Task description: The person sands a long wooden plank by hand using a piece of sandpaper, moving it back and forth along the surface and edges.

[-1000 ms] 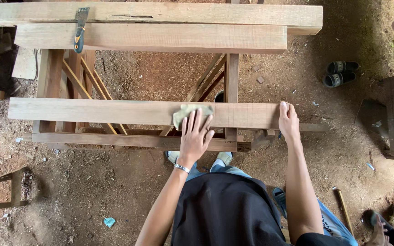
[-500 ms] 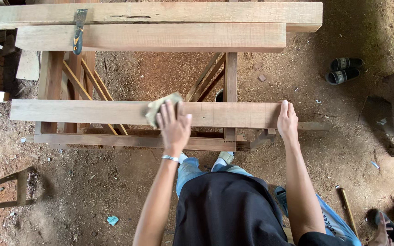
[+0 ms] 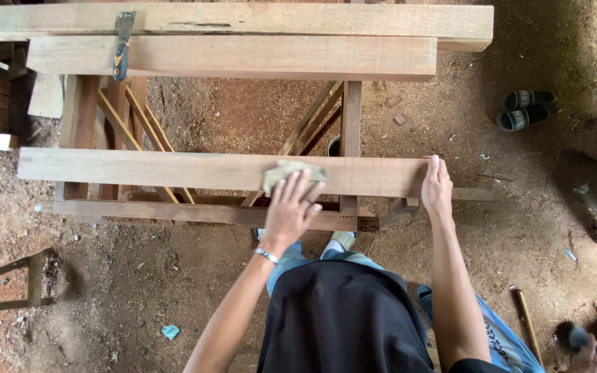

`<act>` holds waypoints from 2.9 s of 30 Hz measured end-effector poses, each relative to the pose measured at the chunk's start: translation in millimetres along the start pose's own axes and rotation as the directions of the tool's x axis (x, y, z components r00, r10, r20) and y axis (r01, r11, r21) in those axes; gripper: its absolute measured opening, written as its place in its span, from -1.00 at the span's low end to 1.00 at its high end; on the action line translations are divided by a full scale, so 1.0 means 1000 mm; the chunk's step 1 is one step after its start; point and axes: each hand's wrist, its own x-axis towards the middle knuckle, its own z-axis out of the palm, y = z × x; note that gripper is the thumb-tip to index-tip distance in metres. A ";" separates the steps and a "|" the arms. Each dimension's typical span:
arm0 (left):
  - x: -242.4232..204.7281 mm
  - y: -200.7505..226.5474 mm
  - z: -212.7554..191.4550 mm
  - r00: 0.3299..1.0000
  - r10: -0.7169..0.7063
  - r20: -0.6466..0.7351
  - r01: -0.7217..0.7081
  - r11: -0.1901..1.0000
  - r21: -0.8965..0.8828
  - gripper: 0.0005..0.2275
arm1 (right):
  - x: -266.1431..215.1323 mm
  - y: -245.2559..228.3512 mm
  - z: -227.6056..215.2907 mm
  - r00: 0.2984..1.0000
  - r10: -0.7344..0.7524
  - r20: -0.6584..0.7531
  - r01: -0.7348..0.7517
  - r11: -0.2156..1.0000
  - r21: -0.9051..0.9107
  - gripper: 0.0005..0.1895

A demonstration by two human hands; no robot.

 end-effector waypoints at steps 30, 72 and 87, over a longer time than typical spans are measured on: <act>0.038 0.037 0.000 0.980 -0.187 -0.069 0.194 0.976 0.103 -0.43 | 0.009 0.018 0.002 0.997 0.041 0.063 -0.047 0.993 0.110 -0.15; 0.082 0.142 0.014 0.979 0.198 -0.054 -0.205 0.961 -0.185 -0.47 | 0.009 0.002 -0.020 0.874 0.166 0.458 -0.387 0.807 0.447 -0.12; 0.100 0.153 0.023 0.972 0.218 -0.090 -0.233 0.950 -0.210 -0.47 | 0.012 0.014 -0.013 0.899 0.093 0.427 -0.325 0.795 0.512 -0.12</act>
